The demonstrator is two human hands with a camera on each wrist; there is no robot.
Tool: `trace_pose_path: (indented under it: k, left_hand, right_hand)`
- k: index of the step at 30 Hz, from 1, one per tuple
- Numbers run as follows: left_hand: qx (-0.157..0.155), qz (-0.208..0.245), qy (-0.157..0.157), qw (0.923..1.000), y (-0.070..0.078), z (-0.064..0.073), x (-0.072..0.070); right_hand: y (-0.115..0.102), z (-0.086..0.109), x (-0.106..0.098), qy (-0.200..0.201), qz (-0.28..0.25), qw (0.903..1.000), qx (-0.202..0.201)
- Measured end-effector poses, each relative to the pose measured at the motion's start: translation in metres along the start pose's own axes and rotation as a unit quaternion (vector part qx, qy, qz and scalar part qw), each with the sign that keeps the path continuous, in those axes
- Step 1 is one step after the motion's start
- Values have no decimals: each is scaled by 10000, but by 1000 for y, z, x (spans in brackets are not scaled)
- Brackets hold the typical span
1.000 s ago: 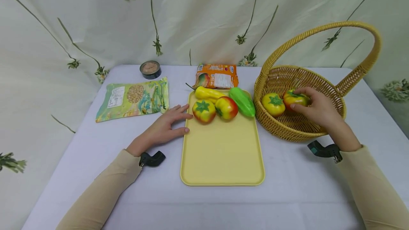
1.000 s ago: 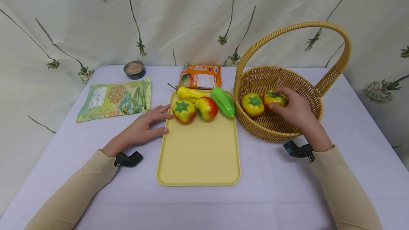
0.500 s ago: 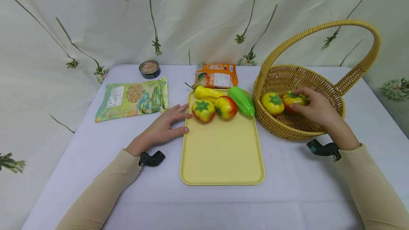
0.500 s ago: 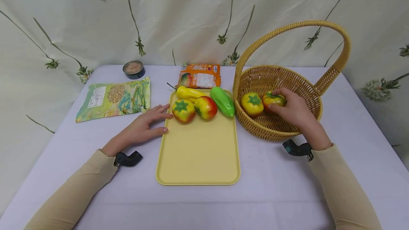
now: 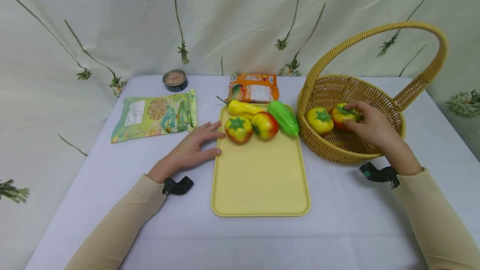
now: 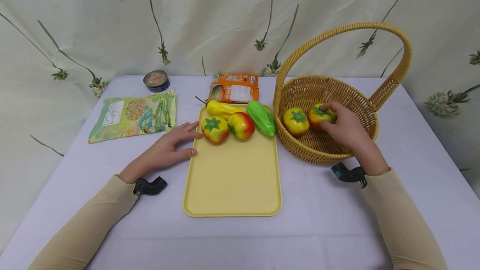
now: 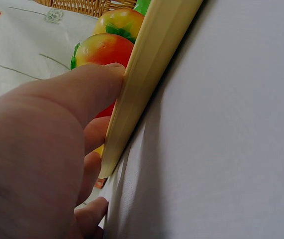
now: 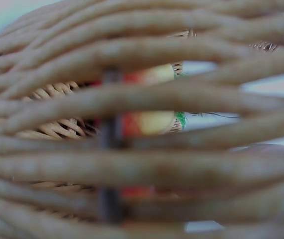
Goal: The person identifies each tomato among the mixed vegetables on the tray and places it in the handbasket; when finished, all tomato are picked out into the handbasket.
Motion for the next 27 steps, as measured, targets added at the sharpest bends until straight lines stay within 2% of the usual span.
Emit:
trace_pose_path:
  k: [7,17,27]
  left_hand:
    - [-52,23,-24,10000,0,1,1]
    - [-68,17,-17,10000,-1,1,1]
    - [-22,-12,-3,10000,1,0,-1]
  right_hand:
    - [0,0,0,33,151,9999,65]
    - [1,-1,-1,141,109,9998,114]
    - [-1,-2,1,15,267,9996,23]
Point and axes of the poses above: each hand's wrist, its own z-axis away from the middle knuckle, its own x-axis out of the palm, y = z × x, the point moved 8 cm from there along -z, towards the middle knuckle, and after that the axes turned 5 degrees about -z, right-handed, at the moved point
